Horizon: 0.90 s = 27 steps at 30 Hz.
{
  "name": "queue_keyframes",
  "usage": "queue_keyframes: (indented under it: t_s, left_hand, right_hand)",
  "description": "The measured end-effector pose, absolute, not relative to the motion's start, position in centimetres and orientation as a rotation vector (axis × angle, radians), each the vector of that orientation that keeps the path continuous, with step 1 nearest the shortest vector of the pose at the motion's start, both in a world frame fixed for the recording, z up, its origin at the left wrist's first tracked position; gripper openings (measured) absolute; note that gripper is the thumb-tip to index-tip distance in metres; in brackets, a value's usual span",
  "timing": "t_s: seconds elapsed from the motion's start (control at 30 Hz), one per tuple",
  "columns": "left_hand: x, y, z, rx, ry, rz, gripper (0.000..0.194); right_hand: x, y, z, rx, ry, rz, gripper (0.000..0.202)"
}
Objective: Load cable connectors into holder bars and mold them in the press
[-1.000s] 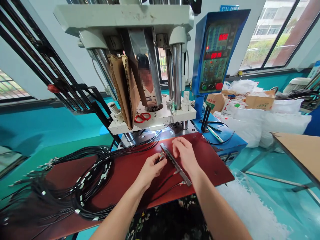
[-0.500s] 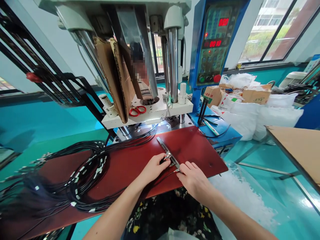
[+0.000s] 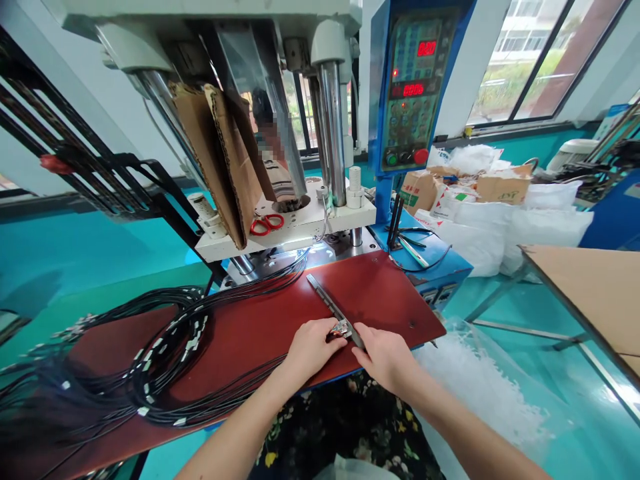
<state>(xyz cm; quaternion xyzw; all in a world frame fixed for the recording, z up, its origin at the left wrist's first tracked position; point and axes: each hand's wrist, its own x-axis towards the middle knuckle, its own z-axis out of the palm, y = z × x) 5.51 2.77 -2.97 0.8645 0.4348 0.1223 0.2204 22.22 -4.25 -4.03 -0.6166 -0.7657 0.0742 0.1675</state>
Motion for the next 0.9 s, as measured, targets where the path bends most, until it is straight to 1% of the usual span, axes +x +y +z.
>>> queue_keyframes:
  t_s: [0.1, 0.17, 0.27, 0.4, 0.67, 0.9]
  left_hand:
    - [5.4, 2.8, -2.8, 2.305, 1.19, 0.364, 0.012]
    - [5.4, 2.8, -2.7, 2.28, 1.277, 0.339, 0.013]
    - [5.8, 2.7, -2.6, 2.311, 1.406, 0.268, 0.014]
    - [6.3, 2.6, -2.3, 2.36, 1.446, 0.163, 0.014]
    - [6.2, 2.8, -2.7, 2.382, 1.466, 0.186, 0.015]
    - [6.9, 2.7, -2.8, 2.37, 1.46, 0.228, 0.013]
  right_hand:
    - [21.6, -3.3, -3.6, -1.873, -2.223, 0.263, 0.024]
    - [21.4, -2.9, -3.3, -1.922, -2.221, 0.26, 0.021]
    - [21.4, -2.9, -3.1, -1.927, -2.211, 0.258, 0.022]
    - [21.5, -2.8, -3.2, -1.908, -2.214, 0.272, 0.023]
    - [21.5, -2.9, -2.8, -1.88, -2.241, 0.279, 0.019]
    - [21.4, -2.4, -3.3, -1.796, -2.3, 0.244, 0.022]
